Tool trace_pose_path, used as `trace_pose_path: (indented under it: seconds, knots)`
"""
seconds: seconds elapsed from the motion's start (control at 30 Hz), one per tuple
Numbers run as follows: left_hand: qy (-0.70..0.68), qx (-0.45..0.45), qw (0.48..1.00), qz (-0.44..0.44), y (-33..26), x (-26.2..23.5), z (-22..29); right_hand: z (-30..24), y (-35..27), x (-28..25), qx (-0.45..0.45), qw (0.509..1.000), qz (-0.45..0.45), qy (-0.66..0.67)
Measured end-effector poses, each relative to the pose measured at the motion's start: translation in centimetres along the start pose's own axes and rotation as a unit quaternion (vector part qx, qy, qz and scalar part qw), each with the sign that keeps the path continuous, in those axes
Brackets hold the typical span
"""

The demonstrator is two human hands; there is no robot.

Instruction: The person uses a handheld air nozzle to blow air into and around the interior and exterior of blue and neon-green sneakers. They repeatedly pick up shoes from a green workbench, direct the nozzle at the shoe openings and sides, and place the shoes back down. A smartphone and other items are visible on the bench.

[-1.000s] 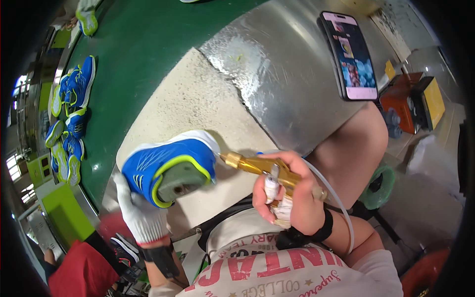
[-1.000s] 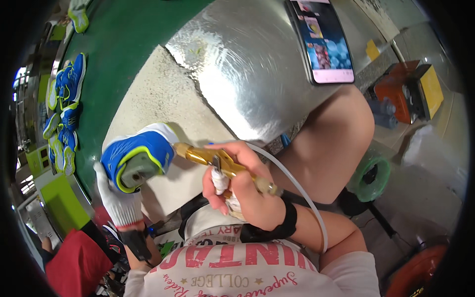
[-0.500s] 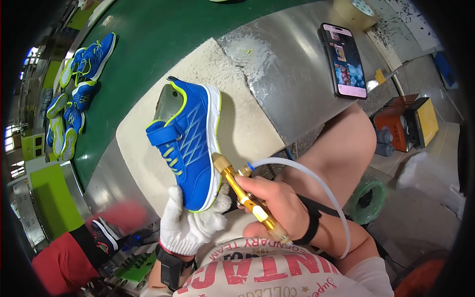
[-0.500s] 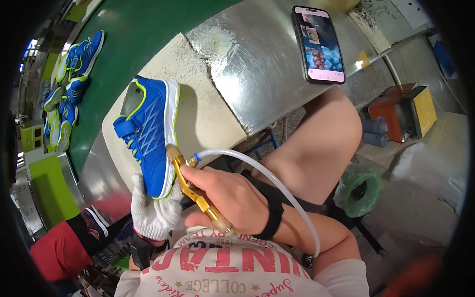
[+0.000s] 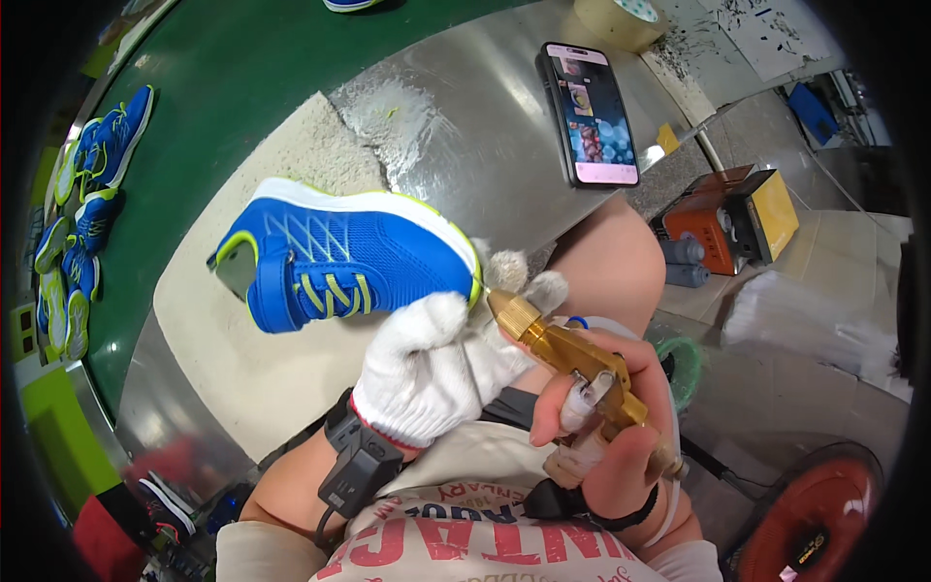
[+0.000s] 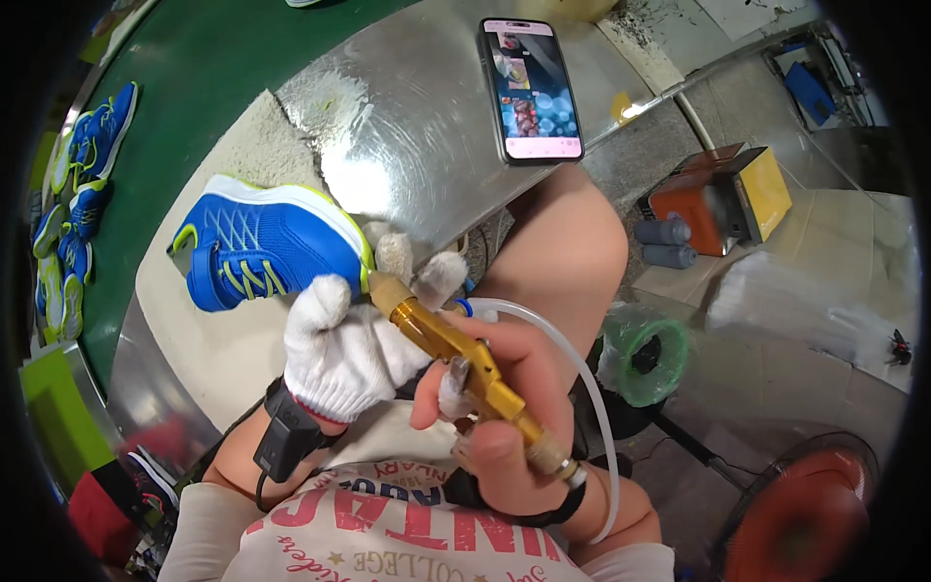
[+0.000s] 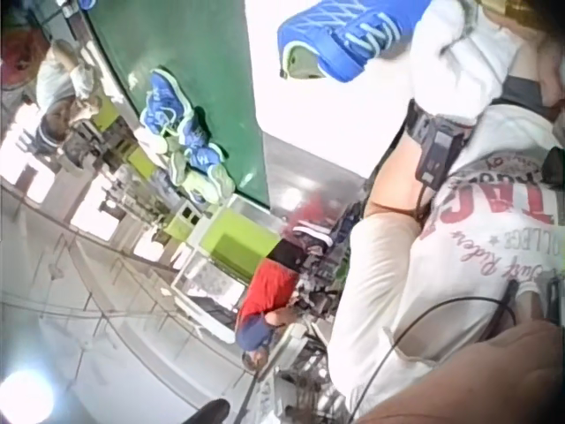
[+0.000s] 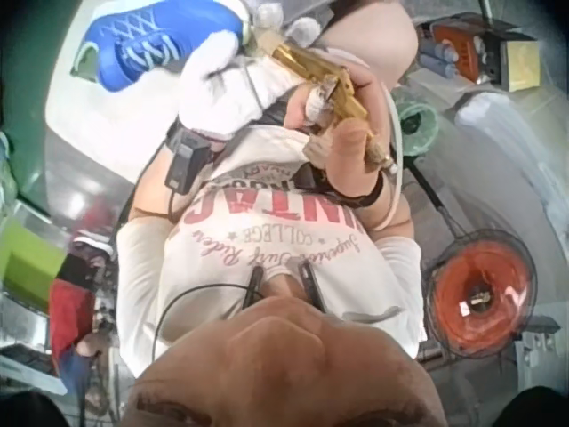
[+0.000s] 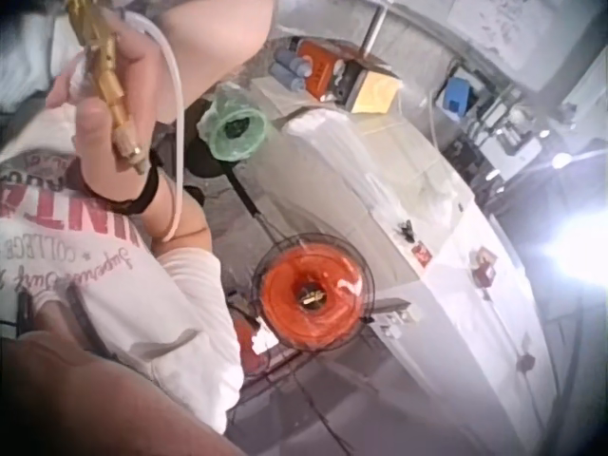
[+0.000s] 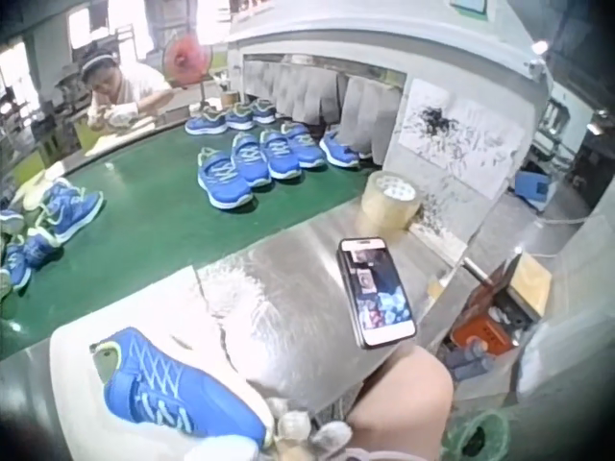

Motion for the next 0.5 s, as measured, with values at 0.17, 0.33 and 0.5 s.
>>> trace_pose_path:
  seconds: [0.17,0.33,0.5]
  knots:
    - [-0.053,0.013,0.996,-0.069,2.7,2.4,1.3,0.9,2.1,0.7,-0.243,0.954,-0.063,-0.161]
    - [-0.026,0.005,0.998,-0.052,3.1,3.3,3.3,2.2,3.7,1.3,-0.287,0.931,-0.054,-0.219]
    - [-0.026,0.003,1.000,0.010,-0.1,2.8,3.6,0.1,2.7,0.0,-0.326,0.923,-0.067,-0.191]
Point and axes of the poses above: each hand's wrist, its own y-axis towards the middle knuckle, its own x-axis out of the palm, z = x × y, the point moved 5 cm from there along y, towards the middle knuckle, and after that the axes turned 1 degree about x, right-handed, at the moved point
